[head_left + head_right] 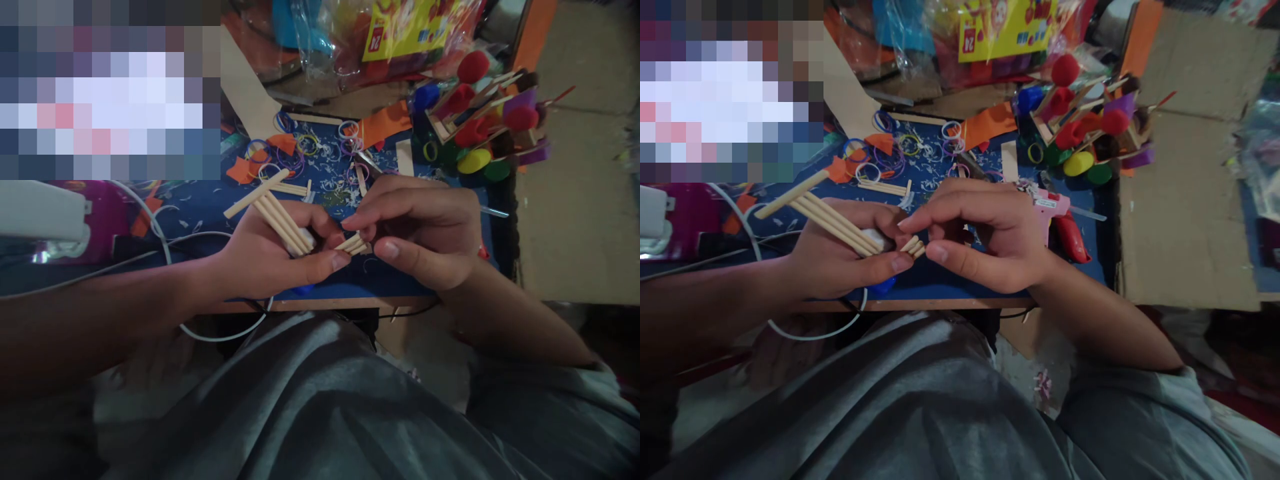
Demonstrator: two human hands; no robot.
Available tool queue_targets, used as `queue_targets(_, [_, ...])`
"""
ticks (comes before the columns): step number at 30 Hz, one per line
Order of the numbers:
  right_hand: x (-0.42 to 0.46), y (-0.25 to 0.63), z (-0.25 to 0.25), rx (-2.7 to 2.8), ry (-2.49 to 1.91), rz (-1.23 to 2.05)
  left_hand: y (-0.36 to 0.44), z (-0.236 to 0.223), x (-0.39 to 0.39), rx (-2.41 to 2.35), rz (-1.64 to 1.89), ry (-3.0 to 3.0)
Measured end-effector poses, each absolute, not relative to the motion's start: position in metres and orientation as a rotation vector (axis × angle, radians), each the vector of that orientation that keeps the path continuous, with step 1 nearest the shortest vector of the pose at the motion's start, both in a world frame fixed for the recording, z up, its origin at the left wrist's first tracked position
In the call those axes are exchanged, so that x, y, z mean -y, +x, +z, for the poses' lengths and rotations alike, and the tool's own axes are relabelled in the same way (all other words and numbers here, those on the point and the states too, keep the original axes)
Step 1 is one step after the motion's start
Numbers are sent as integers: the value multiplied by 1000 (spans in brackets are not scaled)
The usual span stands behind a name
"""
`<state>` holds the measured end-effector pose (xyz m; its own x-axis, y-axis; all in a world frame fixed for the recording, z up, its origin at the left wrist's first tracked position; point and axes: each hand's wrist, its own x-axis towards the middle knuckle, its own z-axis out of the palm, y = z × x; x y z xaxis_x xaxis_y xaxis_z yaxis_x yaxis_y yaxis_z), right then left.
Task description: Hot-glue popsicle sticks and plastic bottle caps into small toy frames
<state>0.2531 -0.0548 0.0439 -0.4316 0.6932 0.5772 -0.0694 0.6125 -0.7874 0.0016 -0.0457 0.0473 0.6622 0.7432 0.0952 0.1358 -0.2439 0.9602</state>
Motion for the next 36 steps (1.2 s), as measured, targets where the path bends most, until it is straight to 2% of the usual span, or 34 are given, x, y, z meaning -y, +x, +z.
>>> queue_targets(5, [51,257,39,1848,-550,932,0,47,45,-689,665,1772])
queue_targets(23, [54,262,39,1983,-499,1262,4,45,53,-650,518,1704])
queue_targets(36, [58,255,43,2093,-454,1183,5,47,54,-658,406,1693])
